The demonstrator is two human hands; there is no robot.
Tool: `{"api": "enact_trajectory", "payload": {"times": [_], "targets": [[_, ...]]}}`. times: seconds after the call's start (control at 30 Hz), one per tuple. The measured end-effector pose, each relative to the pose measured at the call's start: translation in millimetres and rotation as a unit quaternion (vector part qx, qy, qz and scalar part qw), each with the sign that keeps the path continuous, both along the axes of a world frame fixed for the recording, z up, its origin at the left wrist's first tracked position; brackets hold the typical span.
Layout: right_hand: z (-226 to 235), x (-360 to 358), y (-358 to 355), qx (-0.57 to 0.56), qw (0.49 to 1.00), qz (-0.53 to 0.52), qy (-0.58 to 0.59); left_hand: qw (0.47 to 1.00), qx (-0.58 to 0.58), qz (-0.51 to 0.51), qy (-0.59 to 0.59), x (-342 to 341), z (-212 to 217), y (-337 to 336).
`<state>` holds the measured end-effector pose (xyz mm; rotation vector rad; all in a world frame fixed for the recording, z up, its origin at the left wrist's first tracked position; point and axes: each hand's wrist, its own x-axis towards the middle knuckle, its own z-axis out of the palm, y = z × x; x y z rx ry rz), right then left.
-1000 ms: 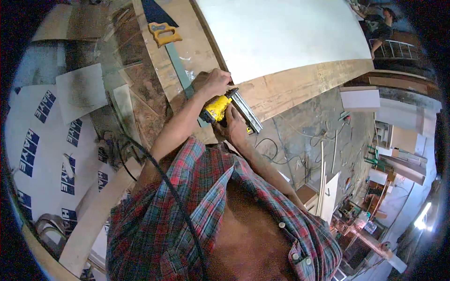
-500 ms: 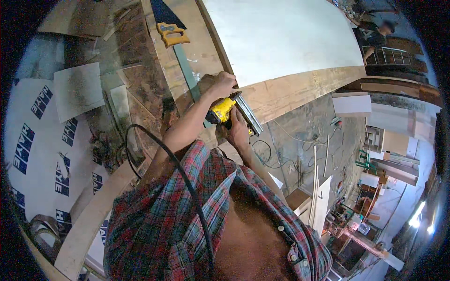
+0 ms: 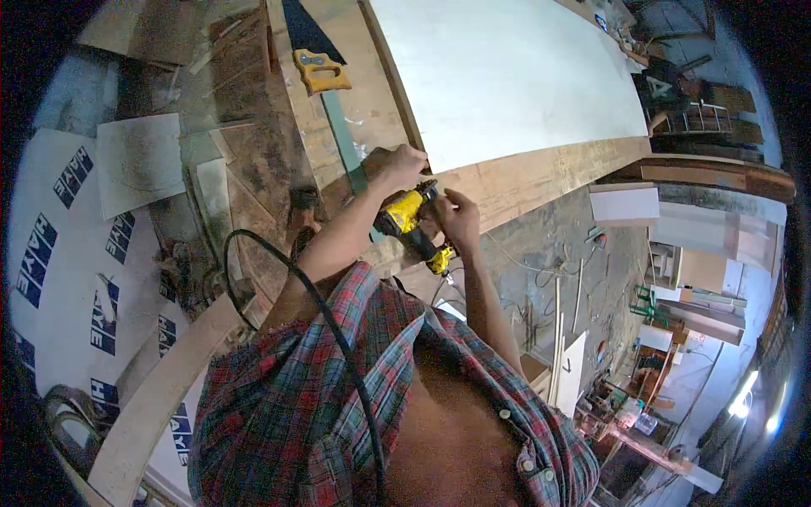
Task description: The person positions large plywood panels on a frame, uses a pneumatic nail gun to secure wood strips and panels together, and then uses pliers to remove a nail.
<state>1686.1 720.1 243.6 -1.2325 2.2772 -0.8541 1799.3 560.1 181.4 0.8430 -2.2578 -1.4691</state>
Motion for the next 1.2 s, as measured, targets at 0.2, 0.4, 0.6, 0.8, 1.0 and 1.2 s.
{"api": "enact_trajectory", "payload": {"times": [0.2, 0.4, 0.6, 0.8, 1.0, 1.2], "targets": [[-14, -24, -38, 0.014, 0.997, 0.020, -0.073, 0.998, -0.047, 0.033, 0.018, 2, -4, 1], [-17, -35, -48, 0.042, 0.928, -0.139, -0.343, 0.966, 0.245, 0.046, 0.066, -9, -16, -11], [-31, -69, -58, 0.025, 0.920, -0.195, -0.340, 0.948, 0.282, 0.128, 0.068, -9, 32, -6], [-63, -104, -51, -0.029, 0.912, -0.192, -0.362, 0.982, 0.161, 0.080, -0.055, -3, 61, -9], [-79, -108, -41, -0.136, 0.930, -0.217, -0.264, 0.975, 0.202, 0.055, -0.077, -21, 35, -19], [-64, -98, -28, -0.212, 0.928, -0.111, -0.287, 0.975, 0.201, 0.046, -0.082, -30, 17, -22]]}}
